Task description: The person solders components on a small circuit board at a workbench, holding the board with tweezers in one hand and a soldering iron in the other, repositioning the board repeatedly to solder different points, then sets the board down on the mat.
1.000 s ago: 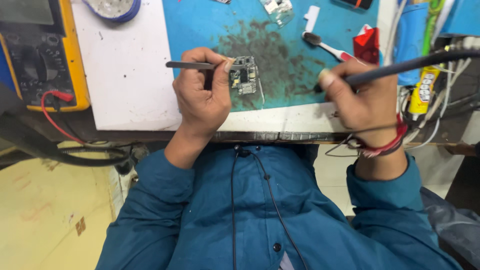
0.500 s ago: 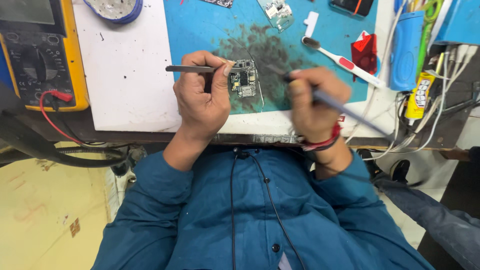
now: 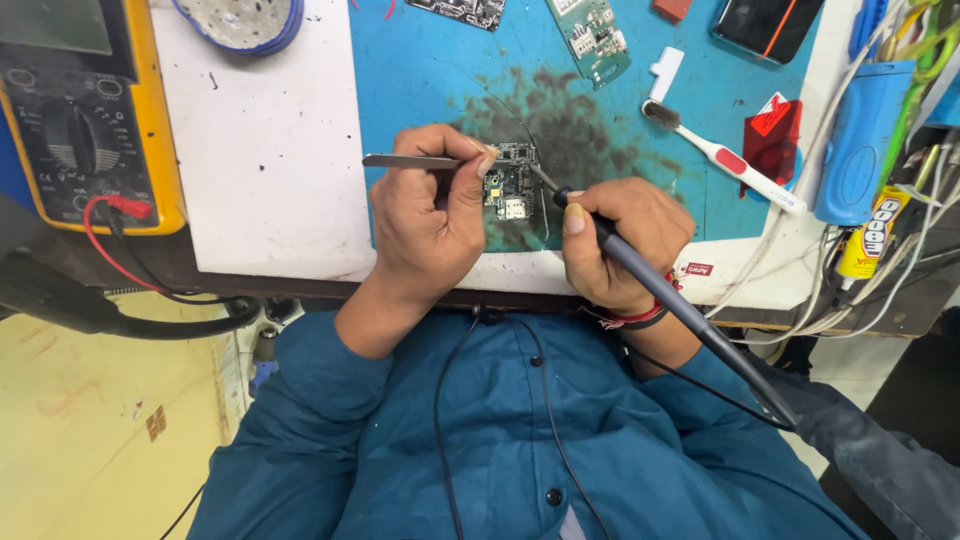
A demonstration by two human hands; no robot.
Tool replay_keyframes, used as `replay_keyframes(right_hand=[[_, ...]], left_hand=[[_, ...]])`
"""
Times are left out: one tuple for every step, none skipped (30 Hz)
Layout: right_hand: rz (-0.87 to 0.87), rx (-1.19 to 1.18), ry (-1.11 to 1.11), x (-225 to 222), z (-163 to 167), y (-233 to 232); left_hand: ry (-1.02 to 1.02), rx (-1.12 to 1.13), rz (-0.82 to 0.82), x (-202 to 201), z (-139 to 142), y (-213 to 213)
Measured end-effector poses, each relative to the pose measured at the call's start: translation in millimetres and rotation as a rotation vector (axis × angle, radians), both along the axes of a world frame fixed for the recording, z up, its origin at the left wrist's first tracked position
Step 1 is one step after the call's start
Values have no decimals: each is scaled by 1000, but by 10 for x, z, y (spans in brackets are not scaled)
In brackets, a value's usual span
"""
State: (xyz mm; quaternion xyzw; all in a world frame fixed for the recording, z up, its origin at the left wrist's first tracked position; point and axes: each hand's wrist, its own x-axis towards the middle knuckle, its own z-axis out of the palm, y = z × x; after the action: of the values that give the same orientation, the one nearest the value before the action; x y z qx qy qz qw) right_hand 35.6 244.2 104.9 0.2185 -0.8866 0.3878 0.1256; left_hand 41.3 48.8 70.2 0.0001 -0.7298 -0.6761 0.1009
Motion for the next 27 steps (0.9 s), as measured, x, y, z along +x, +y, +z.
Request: replay_keyframes(right_hand=[[0,5,-6,10,-12,13],[-6,5,-5,19,-21,25],[-10,5,-2,24,-32,29],[-14,4,2,27,-37,28],[-15,1,2,27,-38,24],[-15,-1,0,25,-35,16],[-14,-4,-3,25,-28,10],[-13,4,-10,23,-19,7],[-11,12,-17,23,-8,9],[-9,20,-22,21,0,12],[-6,16,-17,22,0,10],[-4,13,-12,23,0,11],[-1,10,-7,25,-2,11],[-3,8,-12,29,-4,10],[-5,7,-15,30,-8,10],[-6,6,-19,31,-10,8],[-4,6,-18,30,-8,11],[-1,7,-18,28,-5,14],[1,7,-17,26,-3,14],[-1,10,-15,24,-2,13],[-4,12,-14,20,-3,8],[-7,15,-12,20,-4,6],[-7,9,-14,19,-5,3],[-8,4,-16,20,-7,0],[-9,-2,-18,21,-8,-1],[-7,4,-20,21,-8,2],[-6,9,-23,24,-3,7]], left_hand=[[7,-9,3,9,2,2],[17,-17,6,14,3,7],[13,-9,0,17,4,6],[11,-2,-5,19,6,-1],[8,4,-10,19,7,-4],[7,6,-9,18,8,-1],[4,6,-8,22,9,0],[1,7,-6,28,11,1],[-4,12,-6,35,12,5],[-6,15,-6,36,14,7],[-9,19,-6,38,14,9],[-9,17,-8,40,15,9],[-9,15,-11,41,15,8],[-9,14,-13,42,16,7],[-8,14,-11,39,11,6],[-8,13,-10,39,10,4],[-8,13,-8,38,9,3],[-3,17,-10,36,6,5],[1,20,-11,34,2,8],[6,24,-13,34,-2,10],[3,28,-12,36,-3,9],[-1,32,-12,42,-6,7],[-4,36,-12,46,-8,6],[-7,37,-13,47,-11,6],[-11,38,-15,46,-14,7],[-14,38,-15,44,-19,8],[-12,35,-13,45,-21,7]])
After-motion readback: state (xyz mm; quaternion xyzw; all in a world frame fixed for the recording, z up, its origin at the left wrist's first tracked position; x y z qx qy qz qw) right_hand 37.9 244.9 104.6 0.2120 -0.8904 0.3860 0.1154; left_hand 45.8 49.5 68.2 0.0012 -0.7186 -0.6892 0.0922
